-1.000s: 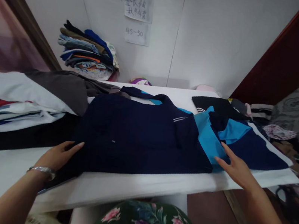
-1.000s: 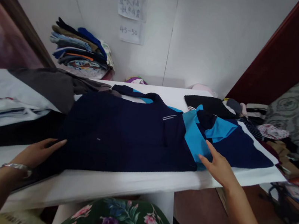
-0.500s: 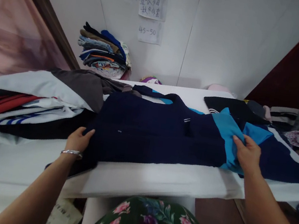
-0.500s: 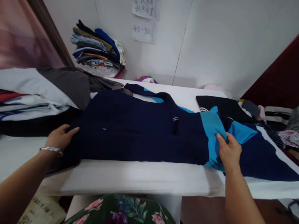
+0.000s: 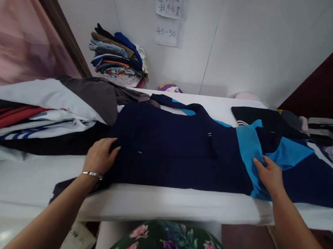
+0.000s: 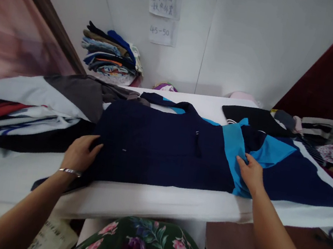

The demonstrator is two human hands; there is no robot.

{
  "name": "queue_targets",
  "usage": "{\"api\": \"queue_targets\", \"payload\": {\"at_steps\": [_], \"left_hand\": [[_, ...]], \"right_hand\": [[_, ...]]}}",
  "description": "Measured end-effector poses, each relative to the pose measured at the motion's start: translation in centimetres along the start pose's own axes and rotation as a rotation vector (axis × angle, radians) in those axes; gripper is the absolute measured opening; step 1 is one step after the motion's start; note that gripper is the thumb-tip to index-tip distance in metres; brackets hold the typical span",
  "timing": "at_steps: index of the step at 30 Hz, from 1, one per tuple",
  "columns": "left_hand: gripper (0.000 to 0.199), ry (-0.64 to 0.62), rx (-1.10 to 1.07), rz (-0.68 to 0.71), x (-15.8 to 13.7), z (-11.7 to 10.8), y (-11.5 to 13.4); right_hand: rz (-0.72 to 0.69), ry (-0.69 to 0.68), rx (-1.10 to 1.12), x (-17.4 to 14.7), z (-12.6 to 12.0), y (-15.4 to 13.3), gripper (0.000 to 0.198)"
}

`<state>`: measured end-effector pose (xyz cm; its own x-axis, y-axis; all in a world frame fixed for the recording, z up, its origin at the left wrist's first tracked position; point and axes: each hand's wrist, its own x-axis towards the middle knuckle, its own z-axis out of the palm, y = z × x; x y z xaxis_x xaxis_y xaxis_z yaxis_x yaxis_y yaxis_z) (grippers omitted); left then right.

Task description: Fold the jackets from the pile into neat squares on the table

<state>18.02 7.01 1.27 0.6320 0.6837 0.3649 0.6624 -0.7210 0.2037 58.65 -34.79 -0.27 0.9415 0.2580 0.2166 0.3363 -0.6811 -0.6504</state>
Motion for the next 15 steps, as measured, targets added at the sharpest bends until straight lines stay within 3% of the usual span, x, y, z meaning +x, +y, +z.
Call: {"api": "queue_targets", "payload": {"at_steps": [2, 4, 8, 15], "left_hand": [[0.036, -0.061, -0.001, 0.192, 0.6, 0.5, 0.8], [0.029, -0.164, 0.015, 0.290, 1.2, 1.1, 1.1], [0.025, -0.310, 0.066, 0.331, 2.2, 1.9, 1.1], [0.025, -0.394, 0.087, 0.434, 3.1, 1.9, 0.9]], "right_hand": [[-0.020, 0.006, -0.005, -0.2, -0.2, -0.2, 0.044], [-0.024, 0.026, 0.010, -0.4, -0.4, -0.2, 0.042], [0.010, 0.100, 0.099, -0.9, -0.8, 0.1, 0.040], [0.072, 0.140, 0.103, -1.4, -1.2, 0.2, 0.037]]}}
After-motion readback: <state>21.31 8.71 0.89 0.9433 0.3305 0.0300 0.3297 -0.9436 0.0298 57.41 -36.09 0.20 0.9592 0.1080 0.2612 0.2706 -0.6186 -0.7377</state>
